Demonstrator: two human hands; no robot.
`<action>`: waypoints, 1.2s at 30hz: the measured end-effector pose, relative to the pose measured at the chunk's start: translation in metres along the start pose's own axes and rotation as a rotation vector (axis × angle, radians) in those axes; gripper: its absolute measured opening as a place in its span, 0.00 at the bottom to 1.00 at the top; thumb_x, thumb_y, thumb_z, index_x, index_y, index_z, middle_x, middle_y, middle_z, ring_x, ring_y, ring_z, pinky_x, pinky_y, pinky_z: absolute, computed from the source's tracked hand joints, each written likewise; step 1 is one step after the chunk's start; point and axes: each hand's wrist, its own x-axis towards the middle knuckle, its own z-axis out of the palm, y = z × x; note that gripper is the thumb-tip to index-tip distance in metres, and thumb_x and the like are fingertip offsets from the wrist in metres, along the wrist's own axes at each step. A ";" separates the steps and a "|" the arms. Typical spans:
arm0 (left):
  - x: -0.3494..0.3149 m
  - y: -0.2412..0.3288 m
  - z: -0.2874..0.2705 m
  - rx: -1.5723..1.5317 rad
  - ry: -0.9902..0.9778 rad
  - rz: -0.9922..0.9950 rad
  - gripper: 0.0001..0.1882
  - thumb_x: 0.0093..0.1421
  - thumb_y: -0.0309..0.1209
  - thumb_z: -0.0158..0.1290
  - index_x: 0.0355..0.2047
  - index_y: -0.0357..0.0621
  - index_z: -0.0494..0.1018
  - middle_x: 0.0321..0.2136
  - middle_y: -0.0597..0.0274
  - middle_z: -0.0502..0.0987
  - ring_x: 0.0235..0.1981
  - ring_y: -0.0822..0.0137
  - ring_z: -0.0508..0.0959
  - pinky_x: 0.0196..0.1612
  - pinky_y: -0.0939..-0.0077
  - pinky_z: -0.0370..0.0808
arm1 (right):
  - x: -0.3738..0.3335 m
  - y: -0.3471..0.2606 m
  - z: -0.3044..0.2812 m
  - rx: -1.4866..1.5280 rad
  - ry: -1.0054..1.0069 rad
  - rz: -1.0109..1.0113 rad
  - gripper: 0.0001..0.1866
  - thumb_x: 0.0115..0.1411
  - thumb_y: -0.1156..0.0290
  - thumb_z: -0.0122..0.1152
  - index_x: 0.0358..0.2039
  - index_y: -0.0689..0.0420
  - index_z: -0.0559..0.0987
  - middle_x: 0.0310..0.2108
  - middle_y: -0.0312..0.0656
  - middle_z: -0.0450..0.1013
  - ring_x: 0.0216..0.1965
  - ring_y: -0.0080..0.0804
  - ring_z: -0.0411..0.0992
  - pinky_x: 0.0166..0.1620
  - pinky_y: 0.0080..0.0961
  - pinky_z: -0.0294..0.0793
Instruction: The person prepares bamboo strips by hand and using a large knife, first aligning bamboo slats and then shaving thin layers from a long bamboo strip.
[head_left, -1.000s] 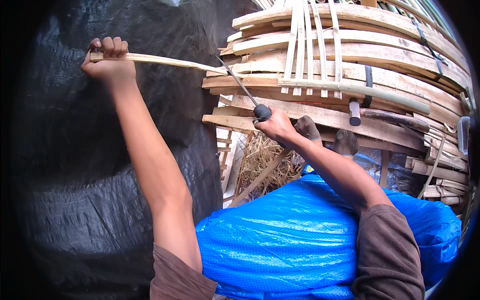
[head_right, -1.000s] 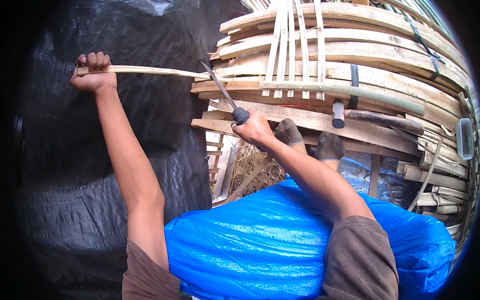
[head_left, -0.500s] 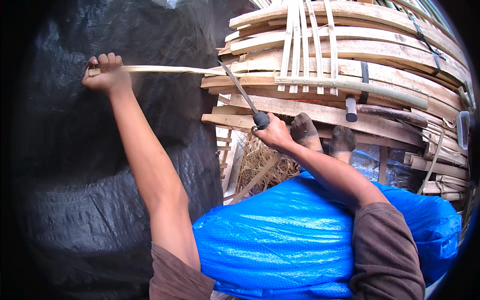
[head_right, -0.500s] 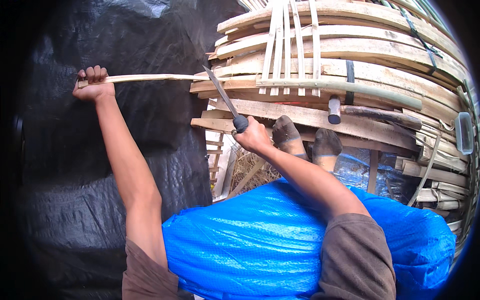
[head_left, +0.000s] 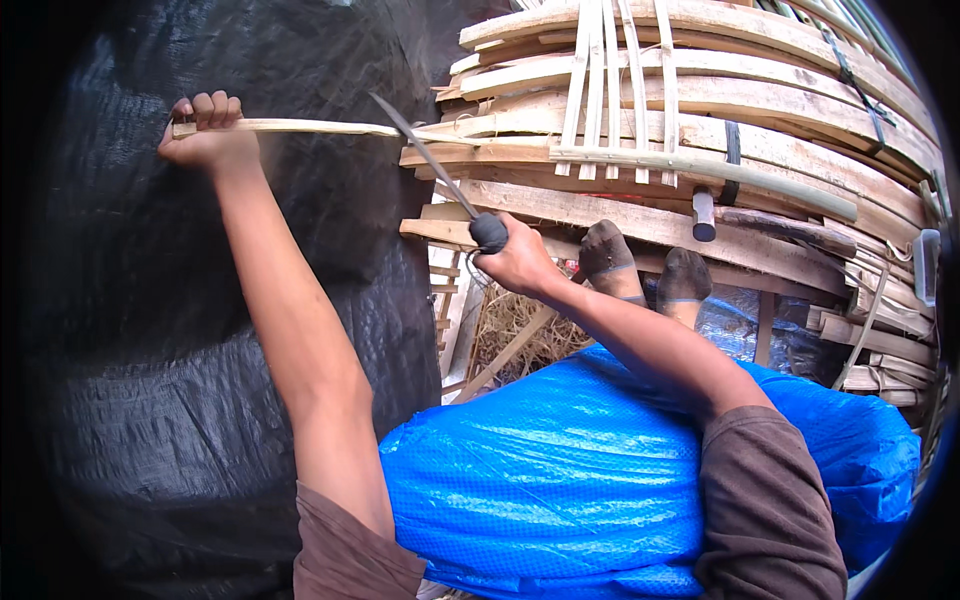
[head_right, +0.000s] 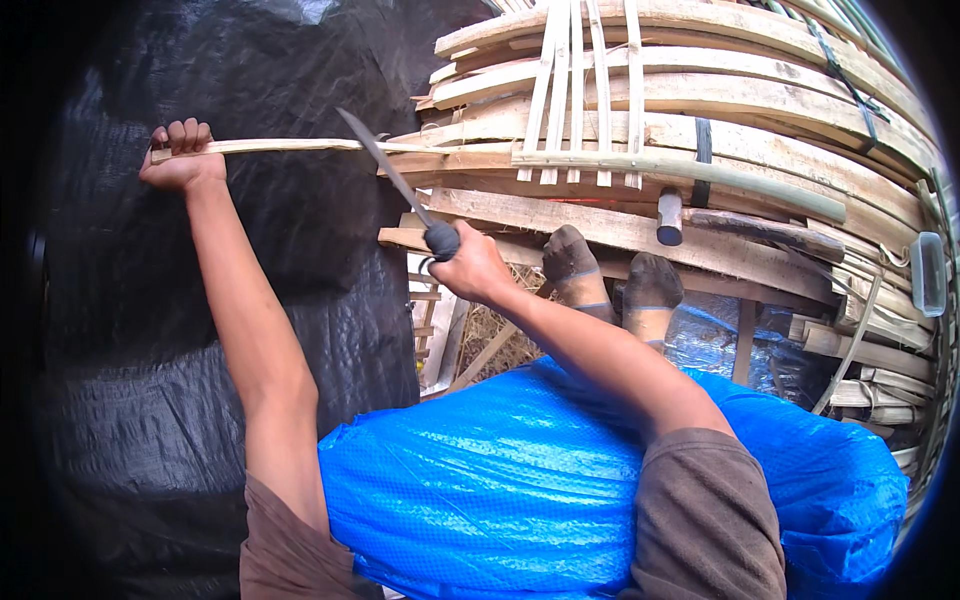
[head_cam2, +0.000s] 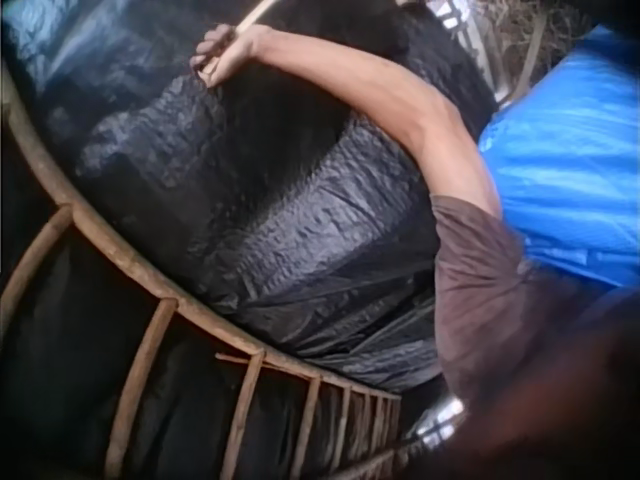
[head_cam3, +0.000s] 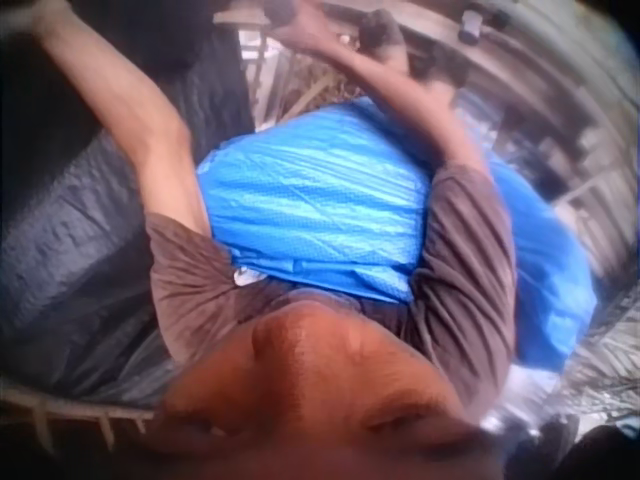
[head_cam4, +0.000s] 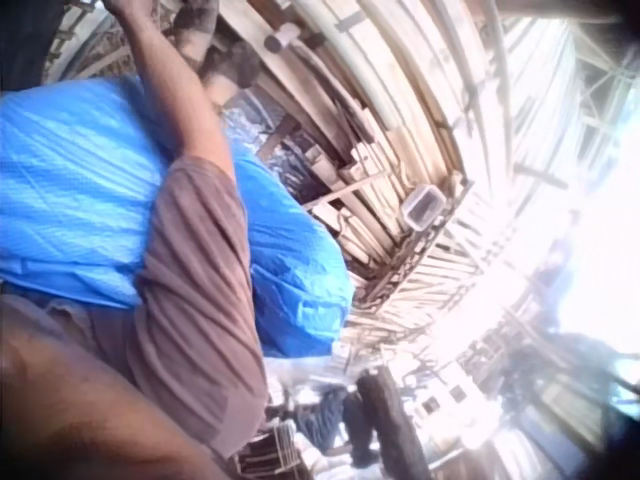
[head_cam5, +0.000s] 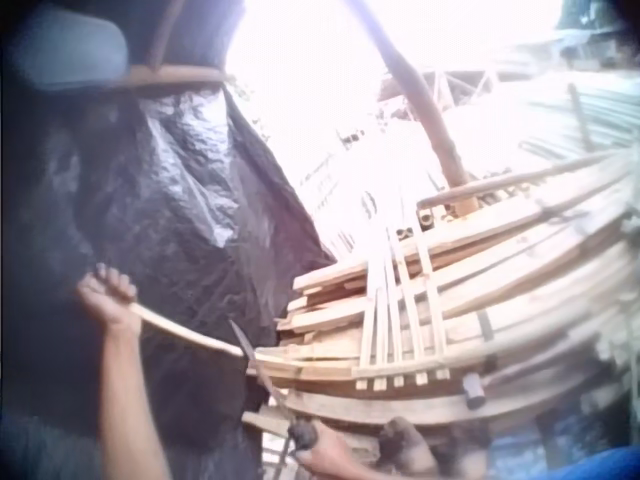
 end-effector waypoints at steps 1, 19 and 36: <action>0.000 0.001 -0.007 0.008 0.032 0.004 0.06 0.49 0.34 0.38 0.17 0.50 0.61 0.10 0.70 0.49 0.13 0.74 0.45 0.19 0.75 0.43 | -0.003 0.016 0.002 -0.025 0.047 0.089 0.25 0.48 0.63 0.65 0.44 0.63 0.74 0.40 0.62 0.78 0.45 0.57 0.78 0.49 0.44 0.75; -0.001 -0.002 -0.006 0.030 0.007 -0.001 0.08 0.49 0.34 0.38 0.16 0.50 0.59 0.10 0.70 0.48 0.13 0.74 0.45 0.19 0.75 0.43 | 0.006 0.000 -0.004 -0.023 -0.061 -0.078 0.24 0.46 0.63 0.68 0.43 0.60 0.76 0.37 0.58 0.79 0.43 0.54 0.78 0.47 0.42 0.75; -0.002 -0.004 0.010 0.004 -0.175 -0.052 0.09 0.46 0.37 0.39 0.15 0.49 0.61 0.10 0.70 0.49 0.13 0.73 0.45 0.20 0.74 0.44 | 0.038 -0.010 -0.031 0.015 -0.107 -0.164 0.24 0.46 0.63 0.68 0.41 0.63 0.77 0.33 0.51 0.79 0.35 0.39 0.78 0.42 0.35 0.76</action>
